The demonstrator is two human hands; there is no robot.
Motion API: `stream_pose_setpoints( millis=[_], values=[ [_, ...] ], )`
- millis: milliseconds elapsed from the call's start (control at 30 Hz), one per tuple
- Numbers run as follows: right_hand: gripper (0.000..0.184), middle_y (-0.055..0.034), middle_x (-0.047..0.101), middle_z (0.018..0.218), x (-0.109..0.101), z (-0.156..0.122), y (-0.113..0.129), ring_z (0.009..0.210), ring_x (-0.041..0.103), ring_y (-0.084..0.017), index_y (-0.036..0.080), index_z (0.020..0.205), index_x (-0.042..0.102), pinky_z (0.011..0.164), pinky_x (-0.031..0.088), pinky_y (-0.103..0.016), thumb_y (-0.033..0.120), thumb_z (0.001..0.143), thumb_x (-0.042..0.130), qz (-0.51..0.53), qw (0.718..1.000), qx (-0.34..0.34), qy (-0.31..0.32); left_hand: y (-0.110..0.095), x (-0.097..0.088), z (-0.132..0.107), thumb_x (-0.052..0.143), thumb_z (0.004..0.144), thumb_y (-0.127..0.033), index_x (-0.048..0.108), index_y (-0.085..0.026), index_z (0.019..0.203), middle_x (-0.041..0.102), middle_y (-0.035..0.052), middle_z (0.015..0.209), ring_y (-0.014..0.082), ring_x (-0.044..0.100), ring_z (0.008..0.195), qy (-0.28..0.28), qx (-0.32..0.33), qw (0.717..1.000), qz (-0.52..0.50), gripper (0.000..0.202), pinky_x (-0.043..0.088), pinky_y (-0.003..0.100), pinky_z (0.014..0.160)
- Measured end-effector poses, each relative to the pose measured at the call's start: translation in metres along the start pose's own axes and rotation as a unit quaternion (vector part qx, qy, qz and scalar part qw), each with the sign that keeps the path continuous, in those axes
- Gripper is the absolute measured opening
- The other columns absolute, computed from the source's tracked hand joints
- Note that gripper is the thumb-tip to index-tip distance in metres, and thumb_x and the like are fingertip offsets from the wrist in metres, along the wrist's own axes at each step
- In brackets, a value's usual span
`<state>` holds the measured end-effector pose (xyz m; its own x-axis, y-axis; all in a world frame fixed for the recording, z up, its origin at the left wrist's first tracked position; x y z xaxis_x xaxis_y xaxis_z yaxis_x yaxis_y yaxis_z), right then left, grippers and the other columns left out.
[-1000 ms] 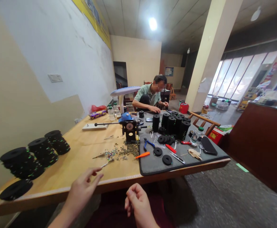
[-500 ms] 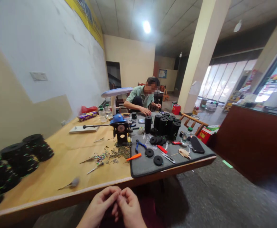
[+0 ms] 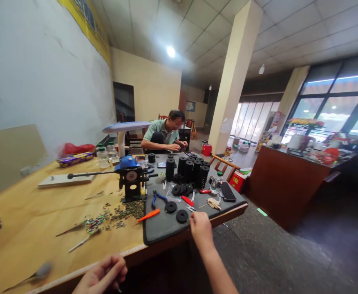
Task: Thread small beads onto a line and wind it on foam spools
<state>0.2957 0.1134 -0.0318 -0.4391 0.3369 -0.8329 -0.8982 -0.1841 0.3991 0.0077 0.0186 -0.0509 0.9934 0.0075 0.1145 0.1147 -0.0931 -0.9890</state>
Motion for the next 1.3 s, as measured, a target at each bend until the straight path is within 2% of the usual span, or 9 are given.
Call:
stream_pose_setpoints(
  millis=[267, 500, 567, 633, 667, 733, 867, 1033, 1300],
  values=[
    [0.019, -0.007, 0.063, 0.08, 0.013, 0.053, -0.036, 0.082, 0.056, -0.02, 0.018, 0.07, 0.055, 0.075, 0.035, -0.028, 0.0, 0.071, 0.05, -0.04, 0.994, -0.023, 0.096, 0.001, 0.007, -0.01, 0.071, 0.065, -0.055, 0.057, -0.016, 0.066, 0.063, -0.0007, 0.056, 0.0091, 0.049, 0.048, 0.005, -0.038, 0.999, -0.015, 0.041, 0.034, 0.02, 0.048],
    [0.011, -0.0047, 0.062, 0.07, 0.002, 0.038, -0.042, 0.065, 0.057, -0.019, 0.02, 0.075, 0.047, 0.061, 0.037, -0.027, 0.011, 0.071, 0.043, 0.031, 0.997, 0.026, 0.065, 0.005, 0.008, -0.015, 0.069, 0.067, -0.054, 0.058, -0.015, 0.066, 0.062, -0.0006, 0.055, 0.0082, 0.047, 0.044, 0.002, -0.047, 0.999, -0.007, 0.041, 0.033, 0.02, 0.047],
    [0.012, -0.0041, 0.064, 0.073, 0.0, 0.013, -0.03, 0.058, 0.056, -0.017, 0.021, 0.084, 0.046, 0.053, 0.037, -0.025, 0.017, 0.076, 0.037, 0.107, 0.991, 0.041, 0.068, 0.005, 0.008, -0.014, 0.069, 0.067, -0.054, 0.058, -0.015, 0.065, 0.062, -0.0005, 0.054, 0.0083, 0.046, 0.044, 0.005, -0.045, 0.999, -0.003, 0.04, 0.033, 0.02, 0.047],
    [0.019, -0.0027, 0.064, 0.071, 0.003, -0.02, -0.008, 0.05, 0.05, -0.015, 0.02, 0.096, 0.046, 0.047, 0.033, -0.024, 0.026, 0.079, 0.04, 0.367, 0.923, 0.08, 0.089, 0.006, 0.009, -0.014, 0.07, 0.066, -0.053, 0.057, -0.015, 0.064, 0.062, -0.0004, 0.053, 0.0084, 0.046, 0.044, 0.009, -0.047, 0.999, -0.001, 0.04, 0.033, 0.021, 0.048],
    [0.022, -0.0003, 0.062, 0.066, 0.007, -0.038, 0.005, 0.048, 0.046, -0.014, 0.02, 0.099, 0.048, 0.048, 0.033, -0.024, 0.03, 0.079, 0.044, 0.442, 0.886, 0.083, 0.111, 0.006, 0.009, -0.014, 0.07, 0.066, -0.053, 0.057, -0.015, 0.064, 0.062, -0.0004, 0.053, 0.0084, 0.046, 0.044, 0.01, -0.048, 0.999, 0.001, 0.04, 0.033, 0.021, 0.048],
    [0.022, 0.0029, 0.054, 0.056, 0.016, -0.071, 0.034, 0.047, 0.04, -0.012, 0.019, 0.094, 0.055, 0.048, 0.03, -0.023, 0.035, 0.081, 0.048, 0.495, 0.848, 0.065, 0.176, 0.008, 0.01, -0.015, 0.069, 0.066, -0.053, 0.057, -0.015, 0.064, 0.062, -0.0003, 0.052, 0.0086, 0.046, 0.044, 0.011, -0.048, 0.999, 0.009, 0.039, 0.033, 0.021, 0.048],
    [0.045, 0.0021, 0.046, 0.054, 0.036, -0.107, 0.077, 0.053, 0.039, -0.013, 0.017, 0.076, 0.062, 0.05, 0.03, -0.025, 0.054, 0.088, 0.04, 0.449, 0.86, 0.031, 0.24, 0.01, 0.01, -0.017, 0.068, 0.068, -0.05, 0.057, -0.016, 0.064, 0.061, -0.0004, 0.052, 0.0098, 0.048, 0.046, 0.007, -0.04, 0.999, 0.027, 0.037, 0.035, 0.022, 0.049],
    [0.039, 0.0004, 0.056, 0.067, 0.043, -0.11, 0.095, 0.063, 0.048, -0.015, 0.02, 0.074, 0.058, 0.058, 0.034, -0.024, 0.053, 0.088, 0.045, 0.386, 0.889, 0.011, 0.246, 0.014, 0.007, -0.017, 0.066, 0.073, -0.046, 0.058, -0.015, 0.066, 0.061, -0.0004, 0.055, 0.0108, 0.05, 0.049, 0.011, -0.022, 0.999, 0.035, 0.033, 0.037, 0.023, 0.051],
    [0.037, -0.0001, 0.056, 0.069, 0.058, -0.111, 0.109, 0.064, 0.048, -0.015, 0.018, 0.073, 0.054, 0.059, 0.037, -0.023, 0.049, 0.09, 0.044, 0.419, 0.862, 0.015, 0.284, 0.018, 0.009, -0.02, 0.065, 0.074, -0.04, 0.056, -0.015, 0.065, 0.058, -0.0009, 0.055, 0.0112, 0.049, 0.051, 0.032, -0.011, 0.999, 0.042, 0.028, 0.038, 0.023, 0.052]
  ],
)
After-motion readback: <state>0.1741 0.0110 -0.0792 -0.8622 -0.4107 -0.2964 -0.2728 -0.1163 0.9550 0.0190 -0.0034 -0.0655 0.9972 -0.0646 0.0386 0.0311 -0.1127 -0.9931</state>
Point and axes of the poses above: each hand's wrist, its own z-axis towards the middle knuckle, its own x-axis out of the palm, y = z × x, the point moved 1 cm from there along z, towards the middle knuckle
